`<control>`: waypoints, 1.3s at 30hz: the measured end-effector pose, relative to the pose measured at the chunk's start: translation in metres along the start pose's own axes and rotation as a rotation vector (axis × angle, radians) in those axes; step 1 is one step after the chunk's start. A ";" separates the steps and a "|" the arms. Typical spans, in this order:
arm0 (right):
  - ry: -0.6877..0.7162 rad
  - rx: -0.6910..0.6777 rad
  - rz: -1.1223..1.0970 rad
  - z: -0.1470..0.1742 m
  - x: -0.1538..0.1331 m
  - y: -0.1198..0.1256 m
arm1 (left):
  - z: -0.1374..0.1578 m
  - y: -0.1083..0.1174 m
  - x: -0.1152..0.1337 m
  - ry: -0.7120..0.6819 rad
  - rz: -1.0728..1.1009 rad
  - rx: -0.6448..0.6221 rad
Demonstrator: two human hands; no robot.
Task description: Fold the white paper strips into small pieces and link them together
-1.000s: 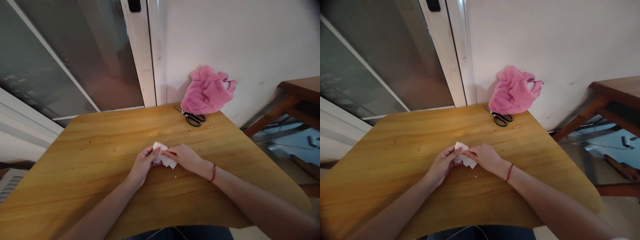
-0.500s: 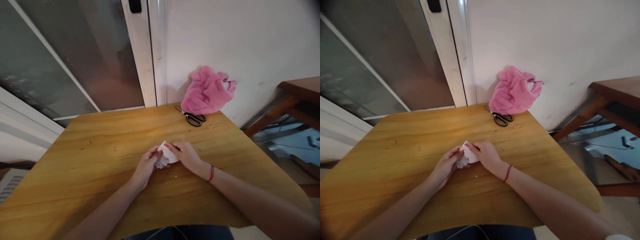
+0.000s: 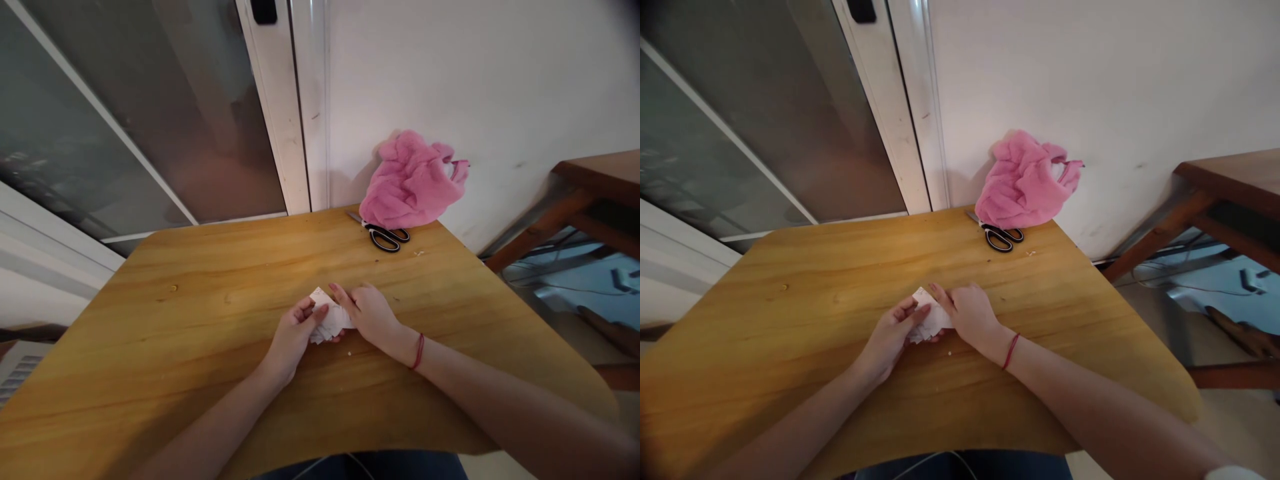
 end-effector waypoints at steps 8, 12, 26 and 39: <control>-0.274 0.227 -0.391 0.002 0.032 0.022 | -0.001 0.006 0.000 0.015 -0.026 0.061; -0.084 0.173 -0.274 0.001 0.007 0.015 | 0.004 -0.010 -0.012 0.141 0.085 -0.031; 0.084 -0.175 -0.178 -0.016 0.017 0.010 | -0.014 0.051 0.026 -0.076 0.033 0.211; 0.046 -0.456 -0.379 -0.012 0.020 -0.007 | -0.017 0.059 0.027 -0.129 0.044 0.256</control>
Point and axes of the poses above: each hand's wrist, its own z-axis away from the middle knuckle, its own y-axis out of the back of the hand, x = y × z, the point moved 9 cm from there along -z, towards the middle knuckle
